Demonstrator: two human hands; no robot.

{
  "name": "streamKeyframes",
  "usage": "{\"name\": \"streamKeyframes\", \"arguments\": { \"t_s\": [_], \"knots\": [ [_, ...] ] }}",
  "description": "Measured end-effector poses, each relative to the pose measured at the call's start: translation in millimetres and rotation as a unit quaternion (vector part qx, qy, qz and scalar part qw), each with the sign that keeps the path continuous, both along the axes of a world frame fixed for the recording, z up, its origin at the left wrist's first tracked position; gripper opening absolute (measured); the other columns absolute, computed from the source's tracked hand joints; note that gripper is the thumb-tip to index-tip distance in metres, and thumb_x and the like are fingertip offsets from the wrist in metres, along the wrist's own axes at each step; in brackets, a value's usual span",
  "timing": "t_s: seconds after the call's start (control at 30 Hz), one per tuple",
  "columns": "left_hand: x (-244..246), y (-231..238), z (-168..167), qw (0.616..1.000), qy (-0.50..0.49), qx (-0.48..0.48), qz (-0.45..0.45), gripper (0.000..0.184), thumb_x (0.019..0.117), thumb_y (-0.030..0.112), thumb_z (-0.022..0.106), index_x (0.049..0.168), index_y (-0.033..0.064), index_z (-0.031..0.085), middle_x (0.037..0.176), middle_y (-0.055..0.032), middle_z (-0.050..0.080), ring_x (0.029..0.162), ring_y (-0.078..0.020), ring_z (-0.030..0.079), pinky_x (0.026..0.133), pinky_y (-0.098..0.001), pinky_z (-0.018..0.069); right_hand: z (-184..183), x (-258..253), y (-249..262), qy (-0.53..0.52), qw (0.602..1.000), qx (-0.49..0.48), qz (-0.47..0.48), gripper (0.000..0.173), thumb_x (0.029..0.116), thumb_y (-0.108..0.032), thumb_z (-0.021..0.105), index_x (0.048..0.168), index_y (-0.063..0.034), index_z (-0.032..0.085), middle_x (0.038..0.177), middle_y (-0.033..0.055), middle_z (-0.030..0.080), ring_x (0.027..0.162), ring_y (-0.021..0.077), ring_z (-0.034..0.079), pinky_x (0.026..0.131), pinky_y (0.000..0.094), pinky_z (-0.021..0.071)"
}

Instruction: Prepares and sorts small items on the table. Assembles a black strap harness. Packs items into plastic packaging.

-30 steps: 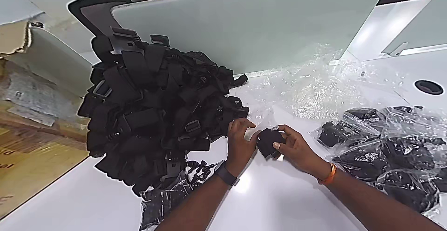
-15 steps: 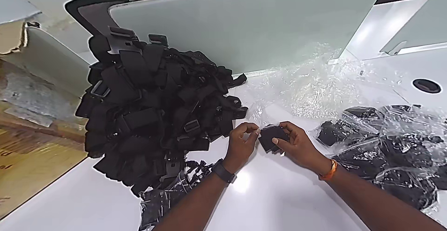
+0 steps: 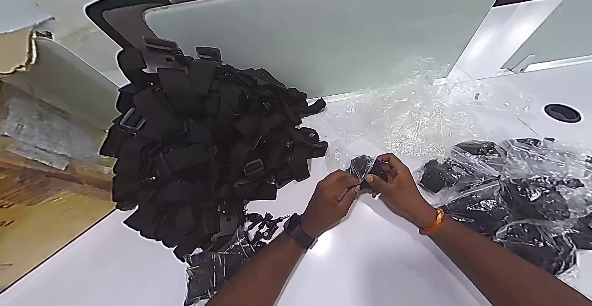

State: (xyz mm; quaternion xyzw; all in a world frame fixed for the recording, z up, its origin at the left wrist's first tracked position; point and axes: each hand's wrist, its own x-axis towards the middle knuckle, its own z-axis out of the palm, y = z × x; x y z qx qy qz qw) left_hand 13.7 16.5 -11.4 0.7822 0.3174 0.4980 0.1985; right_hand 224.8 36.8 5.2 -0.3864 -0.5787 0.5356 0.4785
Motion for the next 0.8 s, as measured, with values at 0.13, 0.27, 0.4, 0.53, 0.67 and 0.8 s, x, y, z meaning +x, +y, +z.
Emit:
{"name": "streamKeyframes", "arguments": {
  "t_s": [0.13,0.27,0.4,0.53,0.67,0.8],
  "knots": [
    [-0.8,1.9,0.4,0.998,-0.018,-0.026,0.048,0.015,0.0987,0.007,0.062,0.104,-0.0021,0.072,0.100,-0.0115,0.070,0.093,-0.0126,0.068,0.086,-0.0266,0.0585,-0.2,2.8,2.2,0.007,0.999,-0.017,0.051,0.060,0.0836,-0.014,0.084,0.124,-0.0056,0.041,0.103,0.0105,0.069,0.075,0.0209,0.072,0.064,0.0339,0.0635],
    [-2.0,2.6,0.3,0.997,-0.026,-0.043,0.050,0.015,0.0997,0.007,0.061,0.105,-0.0026,0.072,0.101,-0.0119,0.070,0.092,-0.0121,0.068,0.085,-0.0259,0.0592,1.3,2.6,2.3,0.018,0.998,-0.017,0.065,0.054,0.0867,0.000,0.078,0.125,-0.0036,0.040,0.108,0.0142,0.067,0.086,0.0262,0.074,0.075,0.0399,0.0657],
    [1.3,-1.4,2.3,0.998,-0.014,-0.032,0.048,0.015,0.0995,0.007,0.061,0.105,-0.0028,0.072,0.101,-0.0124,0.068,0.089,-0.0116,0.067,0.082,-0.0241,0.0588,0.7,-0.8,2.5,0.013,1.000,0.000,-0.022,0.020,0.0975,-0.005,0.066,0.105,-0.0020,0.048,0.087,0.0118,0.067,0.063,0.0218,0.070,0.059,0.0358,0.0641],
    [2.3,-1.9,0.7,0.999,-0.002,-0.044,-0.009,0.015,0.0998,0.007,0.061,0.104,-0.0036,0.071,0.100,-0.0132,0.068,0.090,-0.0129,0.068,0.083,-0.0254,0.0593,-0.4,-2.0,0.2,-0.024,0.997,0.038,-0.058,0.018,0.0941,-0.006,0.070,0.100,-0.0018,0.054,0.083,0.0092,0.069,0.063,0.0193,0.070,0.057,0.0331,0.0629],
    [3.2,-1.7,-2.1,0.998,0.025,-0.052,-0.004,0.018,0.0973,0.011,0.066,0.110,-0.0017,0.070,0.105,-0.0133,0.068,0.093,-0.0148,0.067,0.085,-0.0275,0.0589,-2.7,-2.2,-1.7,-0.037,0.998,0.034,-0.049,0.021,0.0902,-0.007,0.076,0.097,-0.0023,0.057,0.082,0.0079,0.071,0.067,0.0190,0.072,0.063,0.0339,0.0649],
    [2.0,-0.6,-0.3,0.984,0.069,-0.129,0.105,0.045,0.0871,0.022,0.078,0.125,0.0021,0.065,0.121,-0.0145,0.062,0.097,-0.0151,0.065,0.086,-0.0286,0.0571,-0.1,3.5,1.6,0.009,0.998,-0.011,0.059,0.032,0.0893,0.006,0.070,0.114,0.0009,0.052,0.101,0.0133,0.072,0.083,0.0234,0.075,0.077,0.0367,0.0650]
  ]
}}
